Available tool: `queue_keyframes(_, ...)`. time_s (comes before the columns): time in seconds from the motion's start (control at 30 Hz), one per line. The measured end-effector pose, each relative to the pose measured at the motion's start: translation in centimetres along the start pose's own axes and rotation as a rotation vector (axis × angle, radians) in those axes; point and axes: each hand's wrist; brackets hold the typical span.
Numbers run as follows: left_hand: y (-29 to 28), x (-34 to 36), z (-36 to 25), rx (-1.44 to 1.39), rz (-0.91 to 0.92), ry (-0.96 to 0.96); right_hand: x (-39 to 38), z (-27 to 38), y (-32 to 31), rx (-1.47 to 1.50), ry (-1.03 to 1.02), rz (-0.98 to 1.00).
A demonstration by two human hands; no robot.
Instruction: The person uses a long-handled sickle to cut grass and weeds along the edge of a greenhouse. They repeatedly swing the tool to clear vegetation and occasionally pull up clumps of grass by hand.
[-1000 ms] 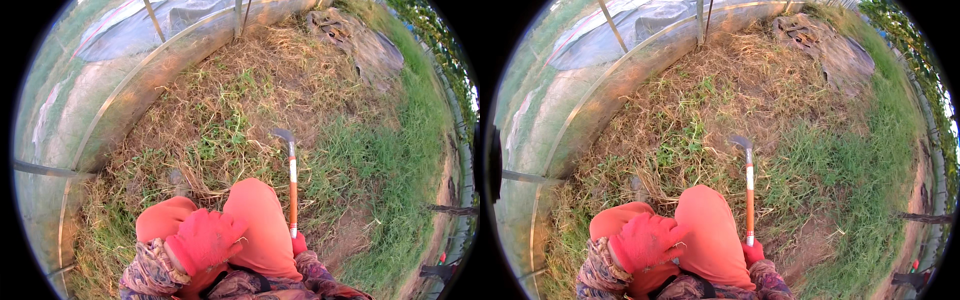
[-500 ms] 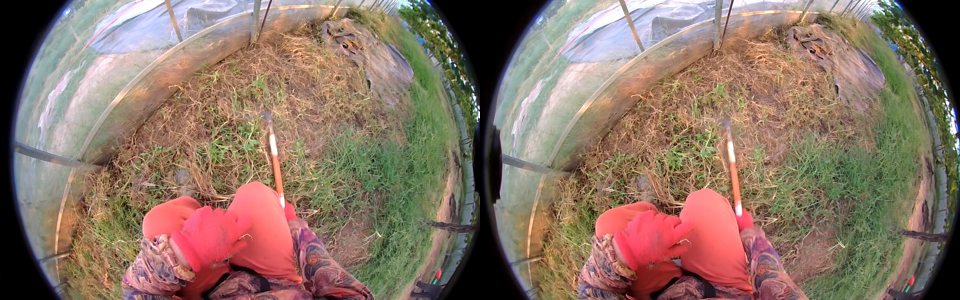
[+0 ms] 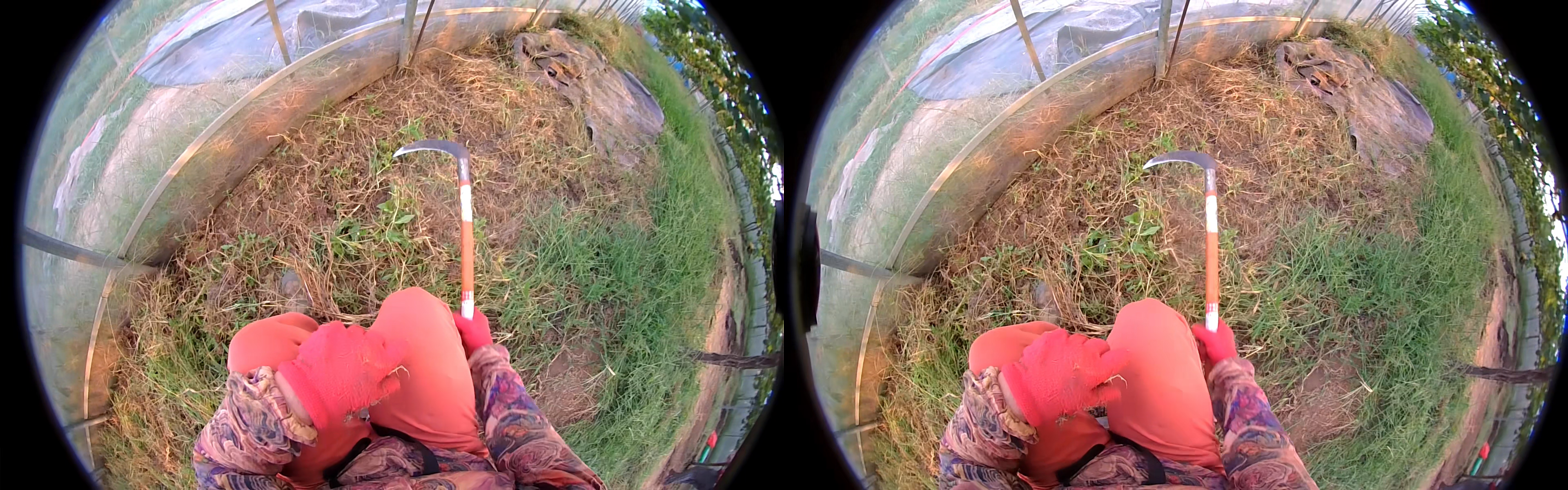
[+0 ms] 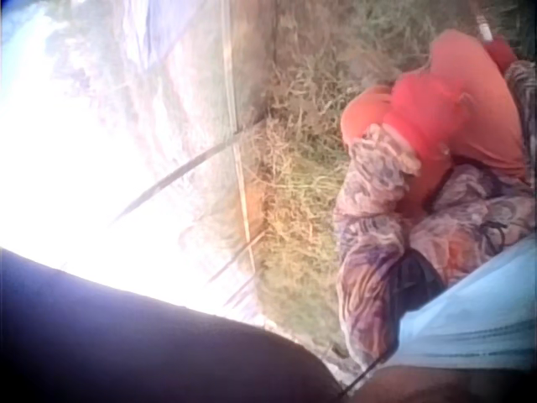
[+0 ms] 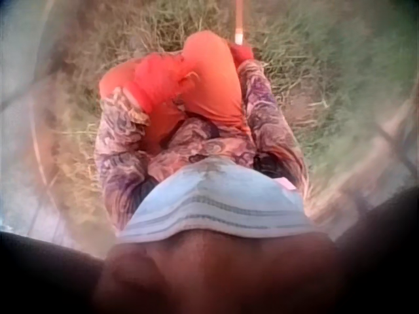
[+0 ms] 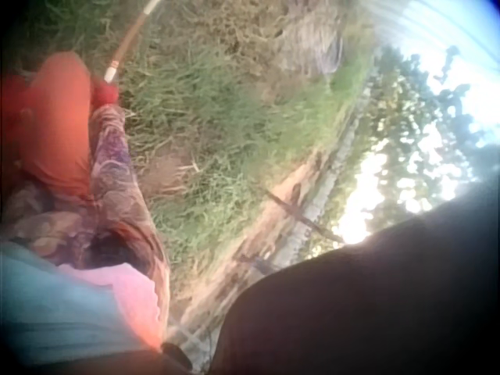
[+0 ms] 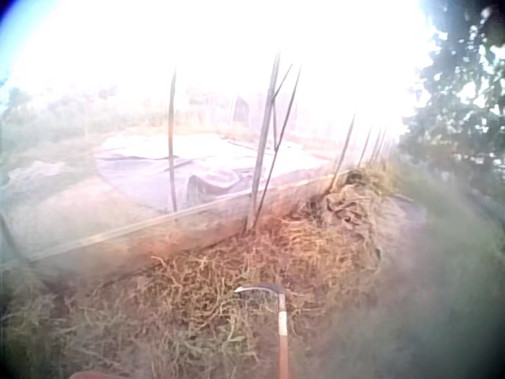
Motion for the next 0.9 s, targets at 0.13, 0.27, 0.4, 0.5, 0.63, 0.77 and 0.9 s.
queue_keyframes(0.13, 0.3, 0.0, 0.6, -0.008, -0.012, -0.017, 2.7, -0.1, 0.4, -0.110, 0.090, 0.021)
queue_keyframes(0.27, 0.3, 0.7, 0.6, 0.011, -0.030, -0.001, -1.8, -12.3, -7.4, -0.452, 0.093, -0.114)
queue_keyframes(0.4, -0.5, 1.3, 0.1, -0.003, 0.208, -0.082, -7.7, -15.9, -10.0, -0.354, 0.109, -0.091)
queue_keyframes(0.5, -1.1, 0.1, 0.1, 0.043, 0.301, -0.189, -10.4, -10.2, -5.2, -0.411, 0.080, -0.108)
queue_keyframes(0.63, -0.9, 3.0, 0.5, -0.070, 0.408, -0.238, -9.9, -4.6, -5.3, -0.029, -0.049, -0.231)
queue_keyframes(0.77, -1.3, 2.3, 0.9, -0.040, 0.371, -0.275, -8.4, -3.4, -6.0, 0.157, -0.105, -0.259)
queue_keyframes(0.9, -1.6, 2.2, 0.5, -0.050, 0.407, -0.353, -9.1, -5.3, -7.8, 0.237, -0.031, -0.299)
Point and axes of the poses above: each hand's wrist, its own x-axis towards the middle knuckle, its own y-axis out of the palm, z = x × y, and after that the axes turned 7 degrees about x, right-handed
